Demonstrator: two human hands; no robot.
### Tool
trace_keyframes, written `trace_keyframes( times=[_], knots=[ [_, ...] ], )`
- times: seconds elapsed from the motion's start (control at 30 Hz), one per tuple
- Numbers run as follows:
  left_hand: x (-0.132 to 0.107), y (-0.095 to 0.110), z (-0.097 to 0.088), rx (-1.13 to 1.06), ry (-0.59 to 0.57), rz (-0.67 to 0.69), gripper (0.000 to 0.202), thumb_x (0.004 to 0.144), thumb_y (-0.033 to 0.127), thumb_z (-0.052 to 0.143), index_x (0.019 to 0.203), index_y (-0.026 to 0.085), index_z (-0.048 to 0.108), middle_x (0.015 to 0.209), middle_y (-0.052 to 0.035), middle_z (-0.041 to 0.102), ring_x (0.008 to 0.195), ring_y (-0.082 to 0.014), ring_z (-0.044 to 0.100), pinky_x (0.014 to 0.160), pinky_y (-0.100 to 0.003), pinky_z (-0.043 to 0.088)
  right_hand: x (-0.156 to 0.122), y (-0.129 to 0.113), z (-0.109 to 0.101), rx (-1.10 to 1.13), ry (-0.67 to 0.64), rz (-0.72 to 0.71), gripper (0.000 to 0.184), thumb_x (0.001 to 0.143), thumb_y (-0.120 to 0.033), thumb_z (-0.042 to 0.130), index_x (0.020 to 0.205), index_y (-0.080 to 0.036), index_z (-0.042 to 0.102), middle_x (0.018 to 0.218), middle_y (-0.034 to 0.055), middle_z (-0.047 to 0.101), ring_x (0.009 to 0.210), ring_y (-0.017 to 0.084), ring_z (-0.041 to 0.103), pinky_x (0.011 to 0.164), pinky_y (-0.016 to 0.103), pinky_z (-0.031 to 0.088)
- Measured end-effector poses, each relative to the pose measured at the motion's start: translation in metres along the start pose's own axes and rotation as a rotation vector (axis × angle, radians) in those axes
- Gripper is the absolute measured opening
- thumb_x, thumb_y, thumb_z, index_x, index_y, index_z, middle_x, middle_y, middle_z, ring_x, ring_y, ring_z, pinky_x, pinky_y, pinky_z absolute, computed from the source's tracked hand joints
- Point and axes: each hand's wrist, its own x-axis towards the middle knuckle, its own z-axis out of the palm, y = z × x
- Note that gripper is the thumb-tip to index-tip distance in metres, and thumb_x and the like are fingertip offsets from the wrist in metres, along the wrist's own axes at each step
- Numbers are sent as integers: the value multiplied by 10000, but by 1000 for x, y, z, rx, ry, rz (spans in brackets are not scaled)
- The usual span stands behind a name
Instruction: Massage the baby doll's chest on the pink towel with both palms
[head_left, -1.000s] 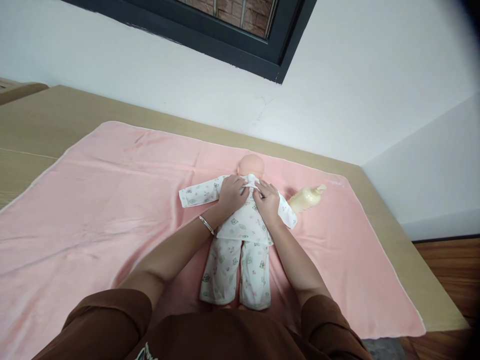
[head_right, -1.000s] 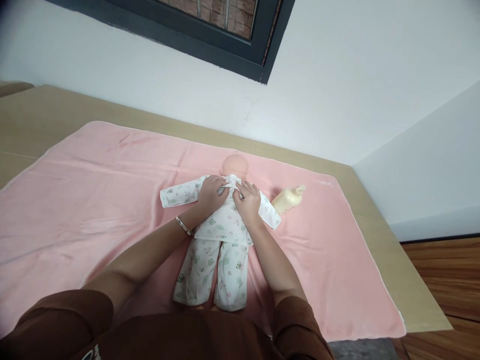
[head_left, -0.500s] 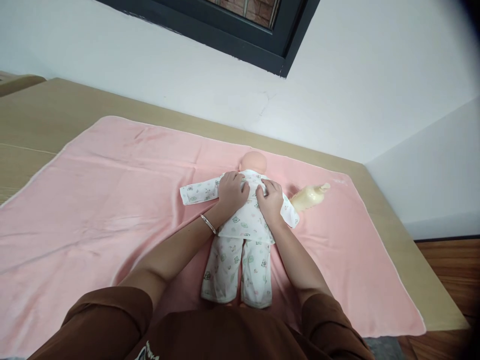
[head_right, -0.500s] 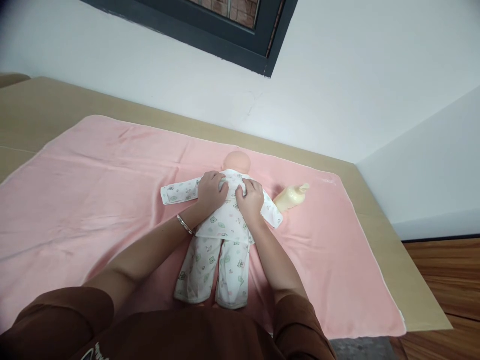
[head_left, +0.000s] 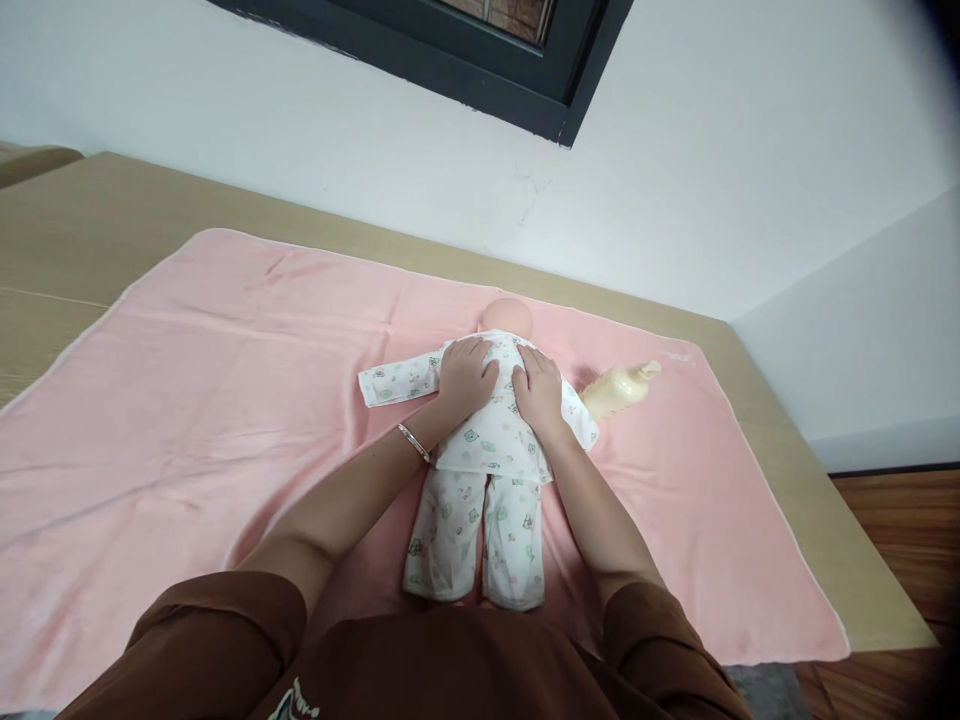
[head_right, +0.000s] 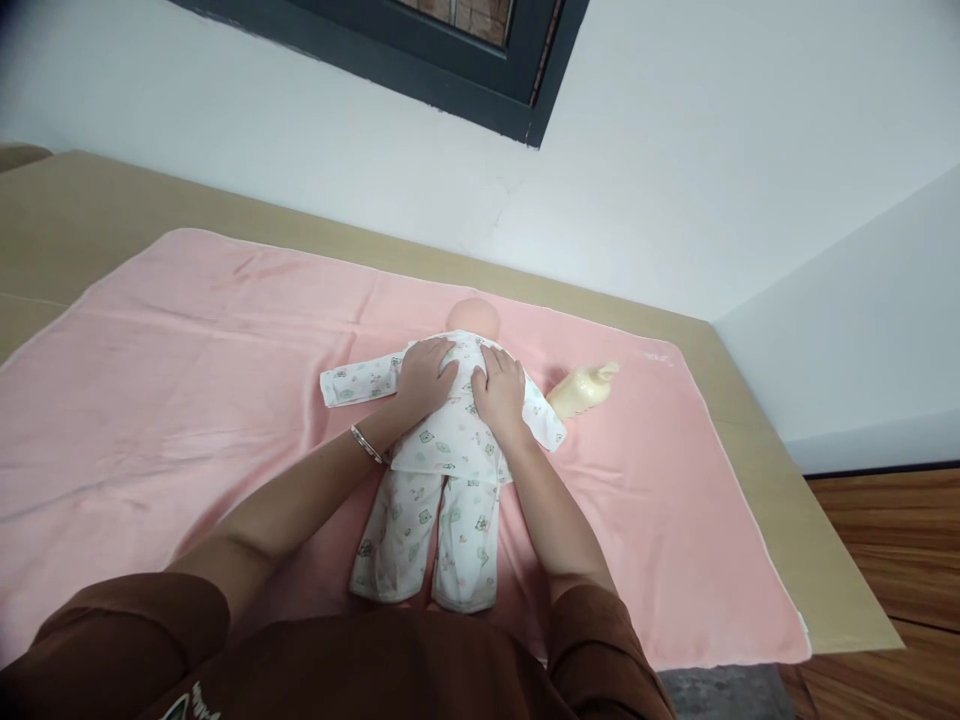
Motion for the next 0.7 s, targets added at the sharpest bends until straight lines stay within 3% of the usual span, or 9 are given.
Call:
trace_keyframes(
  times=[0.7],
  knots=[
    [0,0,0,17,17,2,314,854,264,497,1130,194,631,1181,-105,672,1139,-288,579,1041,-468,414,1,3,1,-15,-40,9,505,943,-260,344,1432,-211,462,1495,85,459,1388,283,396,1162,542,265]
  ],
)
